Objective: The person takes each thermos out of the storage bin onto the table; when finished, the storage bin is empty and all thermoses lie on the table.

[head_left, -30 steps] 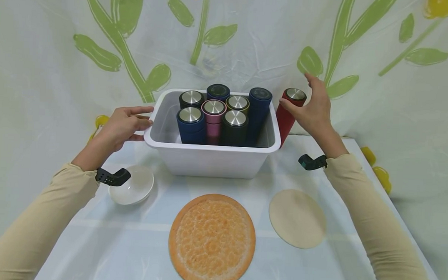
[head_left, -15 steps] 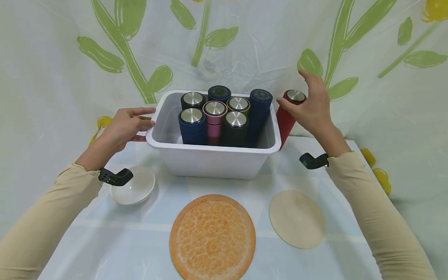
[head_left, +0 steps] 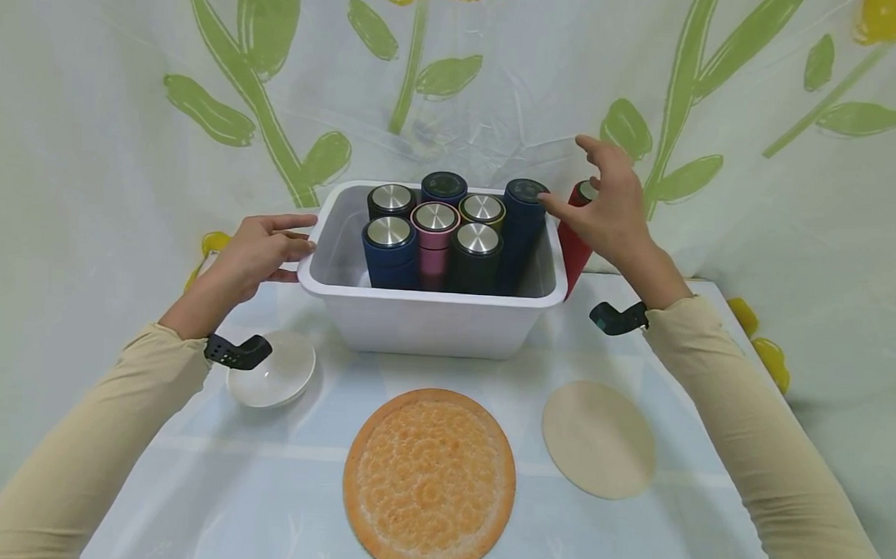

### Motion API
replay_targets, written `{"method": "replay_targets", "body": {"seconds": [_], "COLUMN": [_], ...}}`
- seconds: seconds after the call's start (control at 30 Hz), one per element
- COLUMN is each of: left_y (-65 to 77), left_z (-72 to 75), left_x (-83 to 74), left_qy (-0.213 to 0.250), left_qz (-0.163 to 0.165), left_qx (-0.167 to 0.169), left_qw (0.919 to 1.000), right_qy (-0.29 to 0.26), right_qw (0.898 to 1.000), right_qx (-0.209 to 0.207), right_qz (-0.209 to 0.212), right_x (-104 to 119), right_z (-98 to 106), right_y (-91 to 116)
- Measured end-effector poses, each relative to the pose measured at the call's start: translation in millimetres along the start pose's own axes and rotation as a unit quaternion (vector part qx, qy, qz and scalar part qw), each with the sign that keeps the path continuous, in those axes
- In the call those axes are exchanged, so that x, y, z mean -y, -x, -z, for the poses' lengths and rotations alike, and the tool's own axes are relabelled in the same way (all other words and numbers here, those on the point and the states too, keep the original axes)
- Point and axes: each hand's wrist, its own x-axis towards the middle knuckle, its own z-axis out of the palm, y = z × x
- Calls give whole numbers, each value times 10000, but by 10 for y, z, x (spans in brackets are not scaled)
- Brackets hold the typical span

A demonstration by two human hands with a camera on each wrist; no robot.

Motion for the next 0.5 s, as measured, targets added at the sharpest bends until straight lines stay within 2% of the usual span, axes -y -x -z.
{"method": "replay_targets", "body": {"seconds": [0.27, 0.5], "left_y": [11, 0], "left_z": [21, 15], "left_x": [-7, 1], "left_qy": [18, 27], "left_qz": [-18, -58], "left_qx": [-6, 13], "left_qw": [10000, 10000], "right_qy": [-142, -180], "right_qw": [9993, 9987], "right_qx": [142, 462], "right_qz": [331, 108], "right_x": [63, 78], "right_z": [-123, -227], "right_y": [-45, -54]}}
